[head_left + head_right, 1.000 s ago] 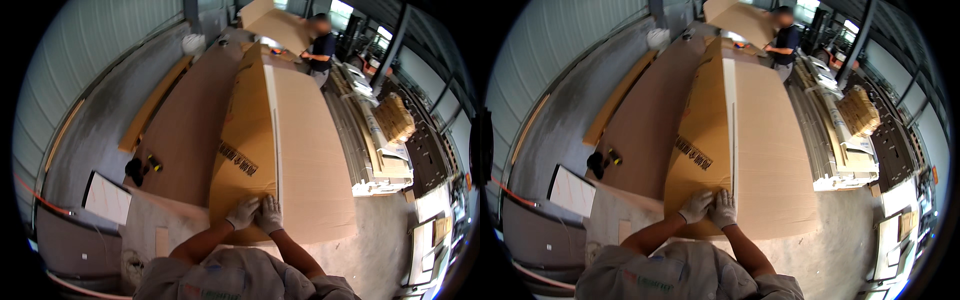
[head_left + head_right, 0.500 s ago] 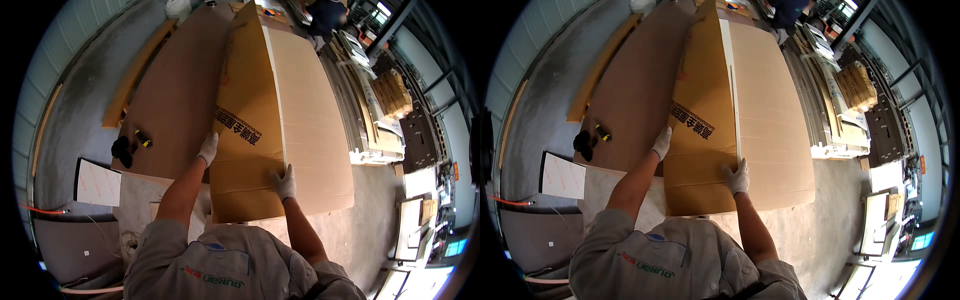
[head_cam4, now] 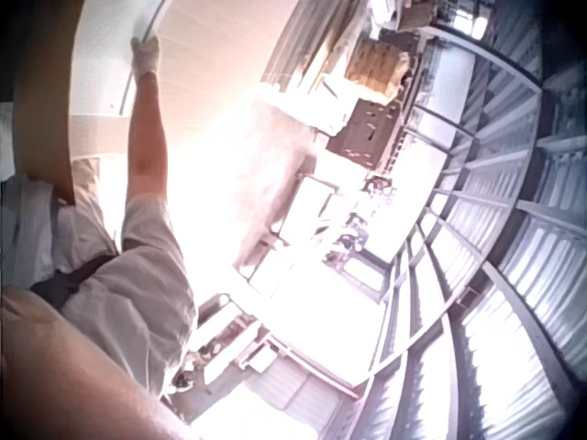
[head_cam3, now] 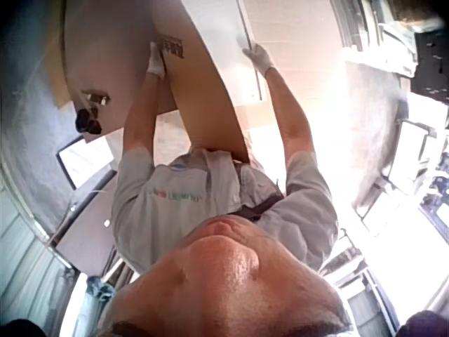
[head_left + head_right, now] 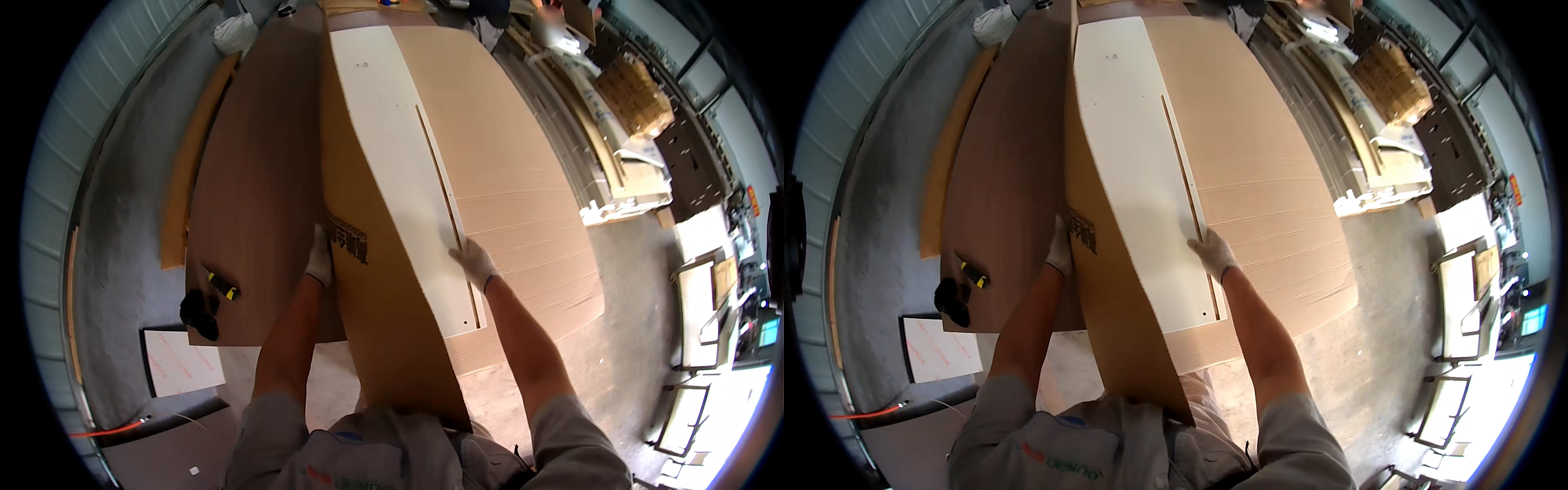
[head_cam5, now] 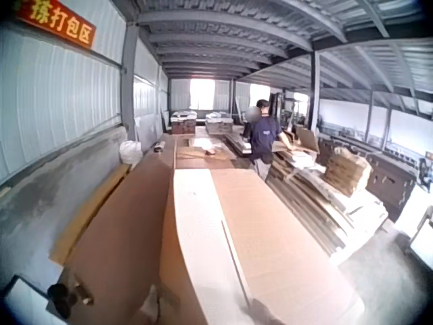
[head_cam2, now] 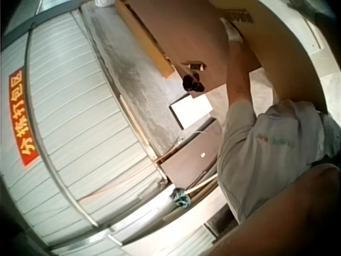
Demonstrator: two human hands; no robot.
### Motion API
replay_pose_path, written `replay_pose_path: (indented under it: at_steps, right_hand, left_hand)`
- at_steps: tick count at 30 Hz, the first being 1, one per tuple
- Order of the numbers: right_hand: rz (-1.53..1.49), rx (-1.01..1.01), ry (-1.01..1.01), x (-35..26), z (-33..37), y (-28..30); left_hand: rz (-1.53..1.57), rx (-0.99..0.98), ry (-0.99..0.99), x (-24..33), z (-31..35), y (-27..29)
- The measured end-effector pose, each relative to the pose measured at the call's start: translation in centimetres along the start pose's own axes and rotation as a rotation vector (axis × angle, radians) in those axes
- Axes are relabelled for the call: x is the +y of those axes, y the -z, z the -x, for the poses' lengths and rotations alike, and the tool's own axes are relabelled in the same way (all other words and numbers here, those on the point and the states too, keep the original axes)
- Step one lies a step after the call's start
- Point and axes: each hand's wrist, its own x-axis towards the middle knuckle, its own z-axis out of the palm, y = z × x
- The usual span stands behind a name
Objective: The person wraps a long white furniture panel in large cardboard sheets, folding the edges over and securing them with tape from a hand-held dispenser while a second person assists by cutting the cardboard with a utility knife and applying additional tape.
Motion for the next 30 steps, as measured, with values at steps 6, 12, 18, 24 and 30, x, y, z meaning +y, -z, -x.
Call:
replay_pose_path:
  at_steps: [6, 12, 18, 24, 30]
  right_hand:
    - [-0.031, -0.009, 0.030, -2.5, -6.2, -1.4]
    - [0.004, 0.015, -0.074, -2.9, -5.8, -0.3]
    - [0.001, 0.069, -0.104, -1.9, -5.8, 0.0]
    - [0.021, 0.054, -0.022, -0.5, -7.0, -1.6]
    - [0.076, 0.180, 0.052, 2.2, -8.4, -3.0]
  left_hand:
    - [-0.011, -0.024, -0.047, 2.6, -6.7, 2.6]
    - [-0.220, -0.024, -0.066, 4.8, -9.2, -2.8]
    - [-0.733, 0.039, -0.292, 4.4, -8.3, -7.0]
    - [-1.312, 0.264, -0.295, 3.3, -9.6, -4.7]
    - [-1.663, 0.382, -0.139, 4.0, -6.9, -9.6]
